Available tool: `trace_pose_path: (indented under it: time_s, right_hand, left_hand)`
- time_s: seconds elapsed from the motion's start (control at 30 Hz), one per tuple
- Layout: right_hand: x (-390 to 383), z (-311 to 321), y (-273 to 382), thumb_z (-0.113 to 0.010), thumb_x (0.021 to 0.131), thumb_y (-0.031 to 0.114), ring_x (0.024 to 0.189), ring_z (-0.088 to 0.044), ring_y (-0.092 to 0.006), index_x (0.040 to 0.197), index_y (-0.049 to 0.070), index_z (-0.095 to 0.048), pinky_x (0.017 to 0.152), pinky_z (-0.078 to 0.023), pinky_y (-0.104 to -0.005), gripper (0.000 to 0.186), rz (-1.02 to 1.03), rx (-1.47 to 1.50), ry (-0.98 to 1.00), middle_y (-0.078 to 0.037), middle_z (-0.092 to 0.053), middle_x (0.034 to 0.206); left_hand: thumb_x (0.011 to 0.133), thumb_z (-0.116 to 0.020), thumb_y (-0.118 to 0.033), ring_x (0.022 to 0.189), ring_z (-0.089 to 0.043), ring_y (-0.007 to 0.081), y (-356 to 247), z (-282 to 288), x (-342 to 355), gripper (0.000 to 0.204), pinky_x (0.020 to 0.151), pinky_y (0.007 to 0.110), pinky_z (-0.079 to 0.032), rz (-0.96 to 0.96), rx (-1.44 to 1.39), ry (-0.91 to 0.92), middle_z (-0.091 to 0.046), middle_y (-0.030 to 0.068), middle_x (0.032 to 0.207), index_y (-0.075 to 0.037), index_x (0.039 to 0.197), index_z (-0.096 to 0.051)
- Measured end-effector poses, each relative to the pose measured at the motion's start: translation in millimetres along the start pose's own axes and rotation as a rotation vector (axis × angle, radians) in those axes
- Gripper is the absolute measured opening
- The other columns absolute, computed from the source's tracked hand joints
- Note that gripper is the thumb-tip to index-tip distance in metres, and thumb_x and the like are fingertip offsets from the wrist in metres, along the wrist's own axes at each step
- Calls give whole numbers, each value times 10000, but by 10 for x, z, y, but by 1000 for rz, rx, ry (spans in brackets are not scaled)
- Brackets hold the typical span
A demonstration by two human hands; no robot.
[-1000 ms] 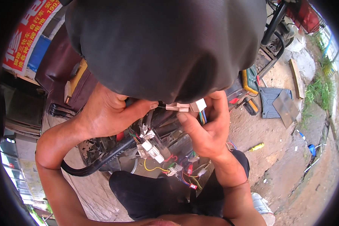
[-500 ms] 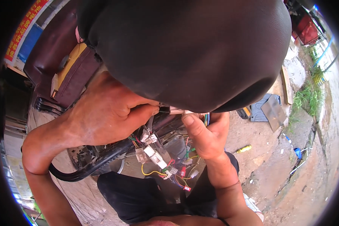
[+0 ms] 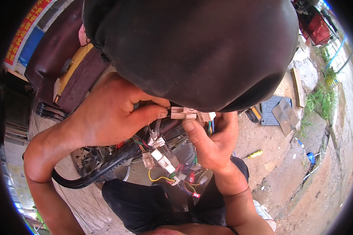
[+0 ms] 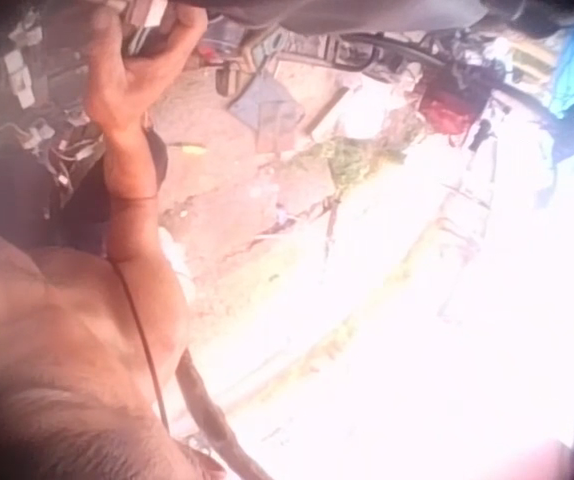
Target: The person connects and disconnects electrical wire harnesses on a scooter, probing the terminal pins with a probe and securing wires into the plastic connector housings by hand.
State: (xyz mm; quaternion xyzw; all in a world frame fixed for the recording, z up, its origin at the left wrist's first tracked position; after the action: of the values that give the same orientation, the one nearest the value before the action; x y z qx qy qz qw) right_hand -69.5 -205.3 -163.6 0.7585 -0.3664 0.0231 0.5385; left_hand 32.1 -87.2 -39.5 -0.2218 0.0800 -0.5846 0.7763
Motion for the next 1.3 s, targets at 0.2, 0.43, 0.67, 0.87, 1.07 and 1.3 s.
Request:
trace_pose_path:
  time_s: [0.2, 0.43, 0.67, 0.87, 1.07, 1.3]
  right_hand:
    - [37, 13, -9, -744, 894, 60, 937, -627, -132, 1277, -24, -489, 845, -499, -268, 467, -9, 47, -105, -84, -656, 1080]
    - [41, -15, -50, -752, 887, 63, 735, -544, -62, 1115, -10, -561, 662, -438, -216, 307, -49, 85, -107, 2, -624, 868]
    - [76, 2, -17, -741, 888, 72, 789, -600, -103, 1077, -28, -617, 747, -482, -255, 247, -73, 33, -14, -24, -668, 828]
    - [-9, 58, -108, -792, 862, 179, 564, -513, -67, 1283, -49, -487, 469, -399, -200, 567, -128, -41, -8, -63, -625, 893]
    - [16, 46, -86, -760, 885, 108, 819, -602, -120, 1206, -29, -546, 753, -474, -268, 409, -112, 8, -4, -72, -670, 977]
    - [37, 46, -67, -744, 901, 78, 923, -652, -153, 1164, -28, -572, 848, -509, -289, 332, -94, 79, -1, -78, -696, 1012]
  left_hand:
    - [876, -714, -38, 786, -721, 165, 113, 13, -16, 157, 685, 288, -546, 184, -186, 20, -749, 72, 858, -10, 1030, -722]
    - [892, -716, -84, 772, -696, 171, 115, 19, -14, 146, 659, 316, -511, 281, -148, 56, -732, 92, 881, -35, 1030, -710]
    - [859, -697, -76, 901, -685, 333, 30, 1, 15, 161, 790, 417, -515, -8, 35, 14, -716, 129, 925, -48, 1017, -712]
    - [858, -692, -88, 936, -680, 356, -24, -63, -7, 188, 830, 434, -517, 1, 70, -7, -717, 133, 964, -64, 1043, -717]
    - [880, -698, -125, 996, -679, 343, 38, -83, 11, 210, 854, 421, -526, 22, 17, 21, -720, 129, 1040, -63, 1079, -713]
    - [839, -611, -116, 779, -653, 387, 55, -4, 16, 107, 698, 462, -517, 47, -108, -28, -682, 168, 830, -28, 872, -663]
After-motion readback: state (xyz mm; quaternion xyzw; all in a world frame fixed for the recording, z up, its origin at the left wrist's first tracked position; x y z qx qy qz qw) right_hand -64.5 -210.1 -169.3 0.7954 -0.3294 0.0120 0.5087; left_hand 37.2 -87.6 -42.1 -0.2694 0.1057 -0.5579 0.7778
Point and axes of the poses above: each hand's wrist, its own x-axis towards the middle knuckle, its own z-axis out of the back of the hand, y = z × x, the point moved 6 cm from there along x, towards the middle knuckle
